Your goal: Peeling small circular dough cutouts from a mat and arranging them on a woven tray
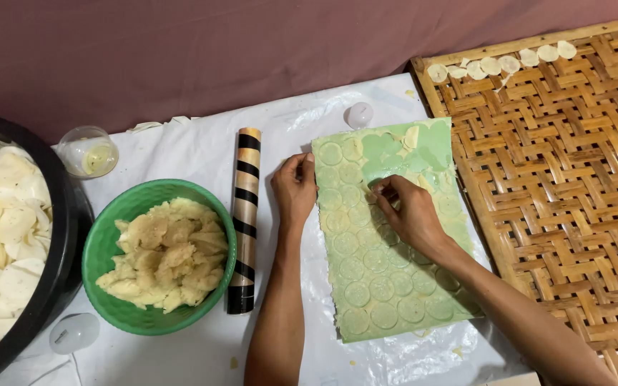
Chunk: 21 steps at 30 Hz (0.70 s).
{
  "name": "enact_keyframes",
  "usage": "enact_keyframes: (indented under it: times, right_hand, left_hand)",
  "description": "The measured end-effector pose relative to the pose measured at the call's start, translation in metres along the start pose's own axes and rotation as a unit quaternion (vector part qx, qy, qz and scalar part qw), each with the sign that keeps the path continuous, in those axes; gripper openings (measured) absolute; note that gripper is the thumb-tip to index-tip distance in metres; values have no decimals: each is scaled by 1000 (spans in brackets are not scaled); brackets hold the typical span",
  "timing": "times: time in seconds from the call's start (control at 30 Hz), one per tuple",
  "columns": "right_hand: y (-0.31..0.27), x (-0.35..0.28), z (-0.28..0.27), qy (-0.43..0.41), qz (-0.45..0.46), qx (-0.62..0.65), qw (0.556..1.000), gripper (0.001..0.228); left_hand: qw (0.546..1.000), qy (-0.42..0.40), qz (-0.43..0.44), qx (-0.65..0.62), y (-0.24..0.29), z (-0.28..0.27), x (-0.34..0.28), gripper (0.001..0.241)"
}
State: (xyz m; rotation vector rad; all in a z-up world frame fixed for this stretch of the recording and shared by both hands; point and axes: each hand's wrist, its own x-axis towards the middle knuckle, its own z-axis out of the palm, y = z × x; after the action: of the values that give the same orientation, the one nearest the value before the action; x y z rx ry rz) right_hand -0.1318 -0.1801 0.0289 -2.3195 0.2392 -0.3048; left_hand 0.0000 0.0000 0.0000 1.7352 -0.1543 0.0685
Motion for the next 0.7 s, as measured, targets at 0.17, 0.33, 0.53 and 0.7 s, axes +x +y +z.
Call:
enact_keyframes:
  times: [0.17,0.33,0.53,0.7]
  right_hand:
    - [3,-1,-5,10,8,38,999,15]
    - [8,2,-20,25,-14,116,993,13]
    - [55,40,-69,73,2,84,994,13]
    - [112,103,-102,85,-62,62,992,10]
  left_hand:
    - [1000,2,-5,-6,1,0,-1,17]
    - [1000,0,5,-5,-2,0,0,17]
    - [1000,5,16,-1,-10,4,2,15]
    - [1000,3,11,-8,-16,5,4,15]
